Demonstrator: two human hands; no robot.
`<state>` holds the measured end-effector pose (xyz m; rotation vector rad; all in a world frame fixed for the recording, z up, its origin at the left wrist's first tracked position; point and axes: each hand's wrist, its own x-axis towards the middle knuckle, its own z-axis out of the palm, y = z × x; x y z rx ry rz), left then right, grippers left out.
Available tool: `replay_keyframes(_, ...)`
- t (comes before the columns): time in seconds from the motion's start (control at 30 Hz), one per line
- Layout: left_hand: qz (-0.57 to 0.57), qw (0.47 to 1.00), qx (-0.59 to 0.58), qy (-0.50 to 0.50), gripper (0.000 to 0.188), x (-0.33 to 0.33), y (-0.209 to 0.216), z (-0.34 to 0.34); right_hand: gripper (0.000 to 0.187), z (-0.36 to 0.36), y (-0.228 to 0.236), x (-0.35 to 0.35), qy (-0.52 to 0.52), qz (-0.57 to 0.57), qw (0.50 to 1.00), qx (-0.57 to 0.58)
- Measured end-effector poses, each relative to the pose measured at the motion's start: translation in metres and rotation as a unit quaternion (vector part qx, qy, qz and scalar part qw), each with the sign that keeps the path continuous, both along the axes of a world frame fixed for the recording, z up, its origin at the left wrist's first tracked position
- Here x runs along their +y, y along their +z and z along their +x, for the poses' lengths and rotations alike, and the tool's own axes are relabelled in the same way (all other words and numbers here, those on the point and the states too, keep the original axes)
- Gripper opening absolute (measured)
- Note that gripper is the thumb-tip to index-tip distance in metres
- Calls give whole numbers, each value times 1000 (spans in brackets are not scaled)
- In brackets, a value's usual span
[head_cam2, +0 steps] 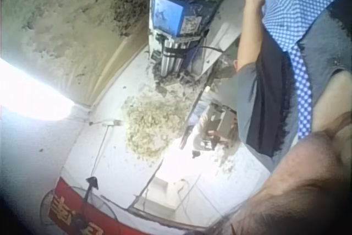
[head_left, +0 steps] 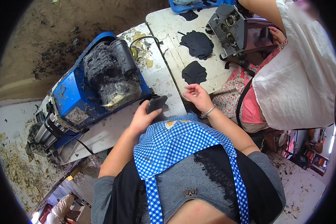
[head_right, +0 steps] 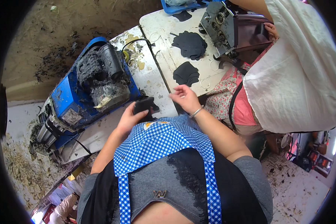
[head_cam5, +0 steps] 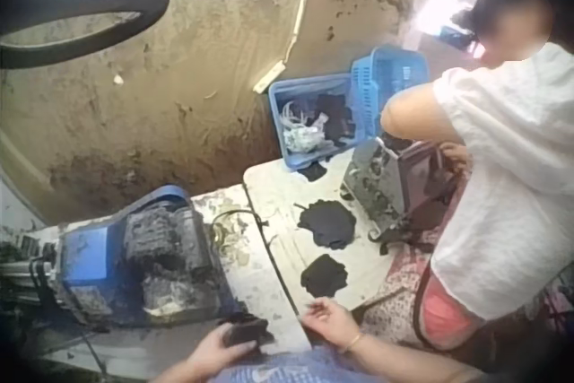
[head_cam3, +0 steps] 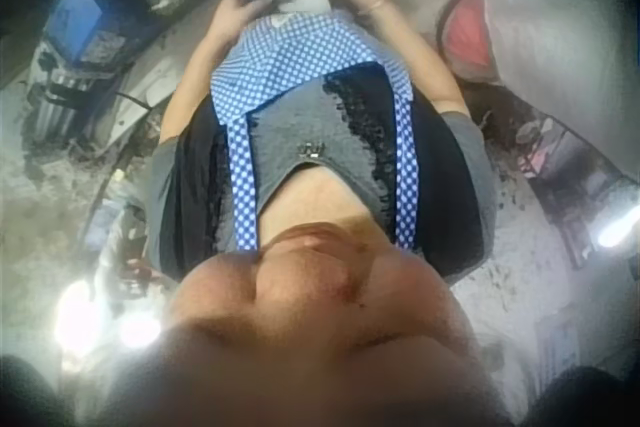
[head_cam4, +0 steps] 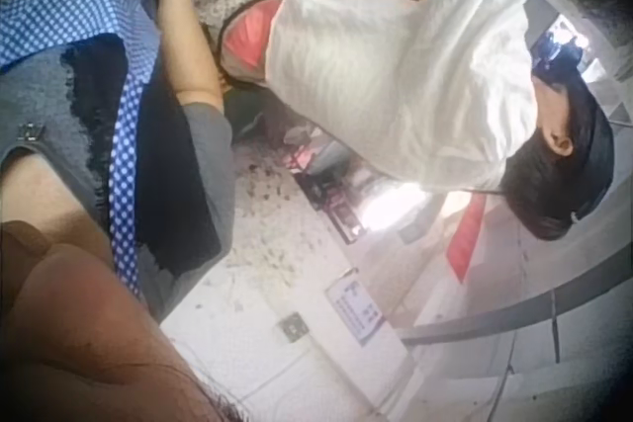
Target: The recorder and a coworker are skiving or thinning leather components using table-top machines in a factory setting.
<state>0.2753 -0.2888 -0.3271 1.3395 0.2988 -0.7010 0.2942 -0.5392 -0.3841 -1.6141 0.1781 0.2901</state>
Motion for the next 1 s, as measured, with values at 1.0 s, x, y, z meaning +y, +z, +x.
replay_keyframes(1.0, -126, 990, 9, 63, 42, -34, 33, 35, 17, 9, 74, 34, -19, 198, 973, 119)
